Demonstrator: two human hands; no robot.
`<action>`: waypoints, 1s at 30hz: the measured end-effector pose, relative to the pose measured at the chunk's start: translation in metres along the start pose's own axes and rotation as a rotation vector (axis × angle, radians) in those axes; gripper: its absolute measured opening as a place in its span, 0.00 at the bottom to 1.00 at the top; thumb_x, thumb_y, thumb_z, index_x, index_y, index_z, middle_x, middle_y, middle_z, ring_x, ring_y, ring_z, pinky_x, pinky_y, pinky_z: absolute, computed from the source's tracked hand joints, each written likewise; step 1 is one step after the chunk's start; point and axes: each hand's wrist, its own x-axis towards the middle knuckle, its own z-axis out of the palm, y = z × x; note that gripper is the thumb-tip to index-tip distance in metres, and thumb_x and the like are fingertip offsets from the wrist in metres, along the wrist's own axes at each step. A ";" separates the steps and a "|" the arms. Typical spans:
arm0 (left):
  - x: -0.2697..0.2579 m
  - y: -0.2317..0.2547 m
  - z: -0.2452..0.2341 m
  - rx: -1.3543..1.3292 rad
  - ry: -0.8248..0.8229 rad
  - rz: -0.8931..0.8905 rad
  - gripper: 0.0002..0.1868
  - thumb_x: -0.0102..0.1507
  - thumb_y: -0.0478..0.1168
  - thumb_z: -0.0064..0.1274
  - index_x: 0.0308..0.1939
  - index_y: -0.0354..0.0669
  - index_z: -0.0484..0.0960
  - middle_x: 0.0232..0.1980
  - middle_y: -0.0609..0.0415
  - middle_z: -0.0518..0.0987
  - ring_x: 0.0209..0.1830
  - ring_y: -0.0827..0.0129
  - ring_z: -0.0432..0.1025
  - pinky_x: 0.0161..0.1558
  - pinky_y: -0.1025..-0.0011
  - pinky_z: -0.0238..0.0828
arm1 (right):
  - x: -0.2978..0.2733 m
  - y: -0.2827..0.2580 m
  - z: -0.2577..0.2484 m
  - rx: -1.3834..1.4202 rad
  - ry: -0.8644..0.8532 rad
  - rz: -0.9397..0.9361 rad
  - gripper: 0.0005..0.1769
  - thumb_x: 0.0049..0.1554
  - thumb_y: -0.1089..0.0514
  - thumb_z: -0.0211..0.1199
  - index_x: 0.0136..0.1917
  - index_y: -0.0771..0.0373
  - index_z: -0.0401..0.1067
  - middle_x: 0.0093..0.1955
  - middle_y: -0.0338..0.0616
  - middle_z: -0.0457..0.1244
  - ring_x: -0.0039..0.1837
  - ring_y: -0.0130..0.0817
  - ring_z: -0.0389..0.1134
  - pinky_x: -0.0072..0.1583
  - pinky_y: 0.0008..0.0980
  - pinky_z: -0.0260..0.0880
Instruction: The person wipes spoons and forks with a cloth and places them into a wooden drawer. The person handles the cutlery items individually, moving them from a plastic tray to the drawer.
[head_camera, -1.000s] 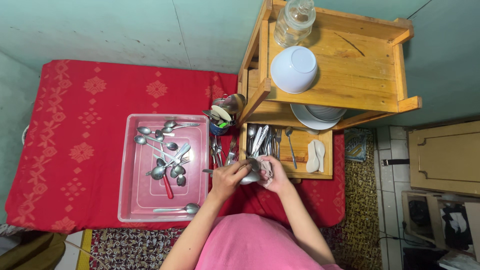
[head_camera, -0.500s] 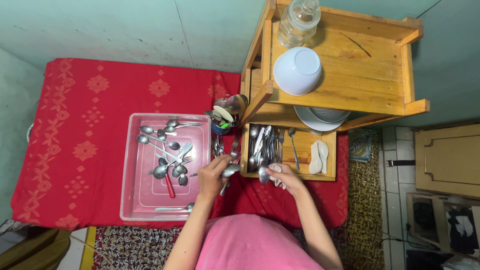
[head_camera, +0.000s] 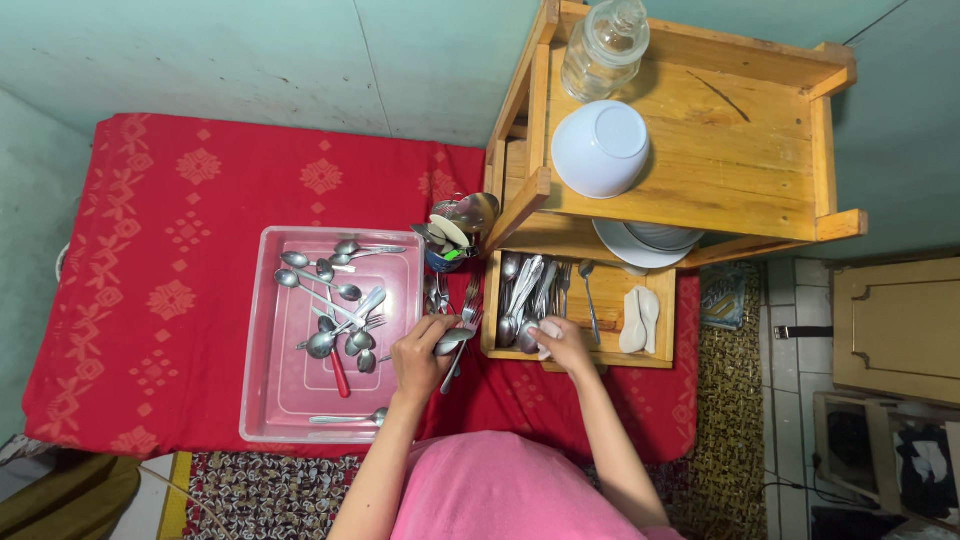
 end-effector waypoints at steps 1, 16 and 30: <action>-0.001 -0.001 0.001 -0.005 -0.001 -0.008 0.12 0.54 0.34 0.64 0.41 0.49 0.87 0.40 0.57 0.84 0.36 0.59 0.80 0.34 0.65 0.75 | -0.004 0.003 0.000 0.000 0.002 0.002 0.17 0.55 0.52 0.72 0.48 0.69 0.76 0.38 0.44 0.69 0.36 0.29 0.69 0.37 0.30 0.74; -0.013 -0.023 0.027 -0.269 -0.159 -0.436 0.12 0.59 0.41 0.65 0.44 0.42 0.86 0.33 0.50 0.84 0.30 0.66 0.80 0.32 0.67 0.74 | 0.010 -0.039 0.036 -0.559 0.054 -0.262 0.23 0.46 0.46 0.81 0.44 0.64 0.78 0.37 0.48 0.72 0.38 0.32 0.72 0.42 0.33 0.72; -0.017 -0.031 0.059 -0.959 -0.469 -0.729 0.09 0.68 0.38 0.51 0.49 0.38 0.74 0.35 0.55 0.84 0.23 0.76 0.73 0.23 0.78 0.67 | -0.048 -0.125 0.067 0.275 -0.224 -0.325 0.30 0.55 0.61 0.71 0.69 0.65 0.67 0.51 0.42 0.68 0.44 0.22 0.68 0.45 0.21 0.72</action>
